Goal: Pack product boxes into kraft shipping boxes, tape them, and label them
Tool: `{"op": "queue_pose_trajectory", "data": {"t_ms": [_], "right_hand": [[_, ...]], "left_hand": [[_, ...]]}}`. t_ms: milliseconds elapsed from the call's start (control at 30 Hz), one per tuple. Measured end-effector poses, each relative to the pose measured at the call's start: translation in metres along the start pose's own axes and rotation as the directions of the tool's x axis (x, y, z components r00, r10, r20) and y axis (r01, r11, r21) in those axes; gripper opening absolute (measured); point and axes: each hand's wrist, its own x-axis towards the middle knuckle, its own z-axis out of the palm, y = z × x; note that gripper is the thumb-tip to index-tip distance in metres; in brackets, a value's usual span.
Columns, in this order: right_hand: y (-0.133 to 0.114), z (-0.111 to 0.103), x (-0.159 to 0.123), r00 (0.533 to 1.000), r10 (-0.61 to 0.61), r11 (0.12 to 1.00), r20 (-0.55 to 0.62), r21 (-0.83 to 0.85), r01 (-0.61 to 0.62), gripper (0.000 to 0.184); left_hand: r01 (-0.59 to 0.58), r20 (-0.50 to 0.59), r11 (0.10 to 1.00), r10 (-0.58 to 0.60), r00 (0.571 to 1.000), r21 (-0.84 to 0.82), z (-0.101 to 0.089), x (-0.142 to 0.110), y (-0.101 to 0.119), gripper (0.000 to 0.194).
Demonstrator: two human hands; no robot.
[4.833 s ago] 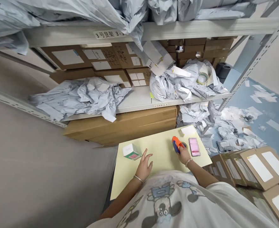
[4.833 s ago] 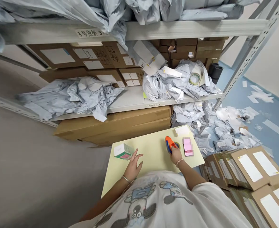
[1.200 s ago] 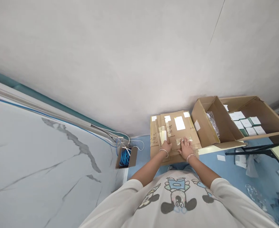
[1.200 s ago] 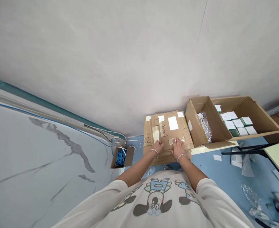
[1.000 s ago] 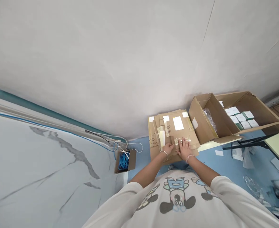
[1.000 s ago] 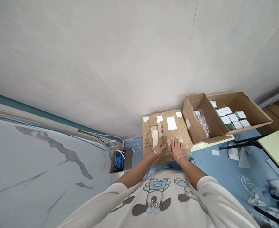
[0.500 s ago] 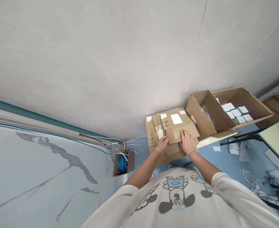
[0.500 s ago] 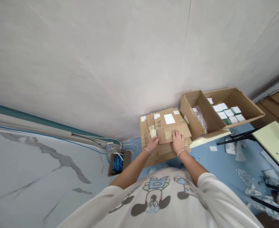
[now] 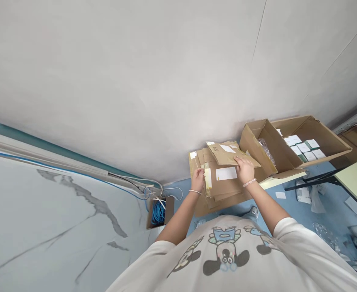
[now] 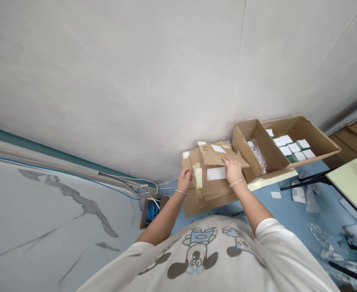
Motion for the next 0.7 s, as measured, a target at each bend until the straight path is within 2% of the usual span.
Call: {"op": "queue_pose_trajectory", "data": {"t_ms": [100,167,233,367,467,567,633,700], "right_hand": [[0.0,-0.019,0.011,0.984,0.041,0.968,-0.173,0.252,0.004,0.041],[0.0,-0.033,0.014,0.953,0.122,0.9,-0.277,0.436,0.011,0.034],[0.0,-0.047,0.013,0.92,0.225,0.805,-0.32,0.593,0.009,0.033],[-0.001,-0.074,0.004,0.903,0.346,0.59,-0.257,0.808,0.004,0.04],[0.001,-0.093,-0.006,0.898,0.388,0.428,-0.206,0.904,0.022,0.044],[0.008,-0.111,-0.02,0.892,0.421,0.292,-0.166,0.955,0.04,0.049],[0.019,-0.122,-0.032,0.888,0.438,0.232,-0.139,0.972,0.038,0.051],[0.034,-0.133,-0.046,0.873,0.472,0.2,-0.123,0.979,0.03,0.052]], "left_hand": [[0.086,-0.043,0.976,-0.096,0.994,-0.2,-0.01,0.01,0.0,0.017],[0.068,-0.081,0.961,-0.093,0.992,-0.269,-0.015,0.017,0.002,0.028],[0.037,-0.106,0.951,-0.073,0.992,-0.307,-0.02,0.024,0.009,0.041],[-0.02,-0.076,0.938,-0.007,0.997,-0.346,-0.028,0.036,0.035,0.069],[-0.126,-0.08,0.91,0.103,0.992,-0.394,-0.03,0.039,0.066,0.078],[-0.233,-0.095,0.863,0.213,0.972,-0.447,-0.028,0.03,0.1,0.078],[-0.229,-0.029,0.848,0.246,0.969,-0.478,-0.022,0.018,0.123,0.072],[-0.18,0.084,0.851,0.252,0.964,-0.494,-0.011,0.004,0.144,0.065]]}}
